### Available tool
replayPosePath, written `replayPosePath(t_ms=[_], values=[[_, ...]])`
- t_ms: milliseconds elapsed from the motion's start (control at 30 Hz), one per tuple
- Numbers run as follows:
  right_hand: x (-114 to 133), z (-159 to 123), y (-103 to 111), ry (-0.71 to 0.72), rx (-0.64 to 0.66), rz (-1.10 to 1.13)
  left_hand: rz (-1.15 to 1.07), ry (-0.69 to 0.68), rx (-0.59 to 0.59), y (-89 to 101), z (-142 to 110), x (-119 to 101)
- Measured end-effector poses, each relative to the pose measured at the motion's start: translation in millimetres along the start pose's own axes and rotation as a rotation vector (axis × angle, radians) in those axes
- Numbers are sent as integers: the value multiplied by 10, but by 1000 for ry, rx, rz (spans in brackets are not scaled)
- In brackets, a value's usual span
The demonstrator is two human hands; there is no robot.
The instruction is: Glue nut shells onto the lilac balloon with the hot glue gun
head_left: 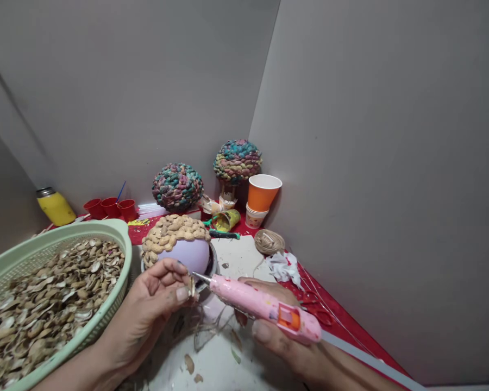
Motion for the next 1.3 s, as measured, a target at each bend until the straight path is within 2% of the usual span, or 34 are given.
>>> replayPosePath(t_ms=[200,467,733,1300], values=[[-1,-50,-67,50,73,-2,-18,-23,-13,-6,-4,-48],[-81,-144,-96,156,52,21,3,-77,-42,-16,-6,-97],[-90,-125,-82,151,24,47,23,-103,-47,9,-14,-83],[-11,-97,-78,208,39,-104,54,-133,-64,42,-16,-92]])
Point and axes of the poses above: each hand's wrist, its own z-axis towards the middle knuckle, its own y-axis out of the back of the hand, x = y × z, the point moved 9 cm from there along z, towards the middle knuckle, and after that the axes turned 10 degrees about -x, right-handed, at the moved point
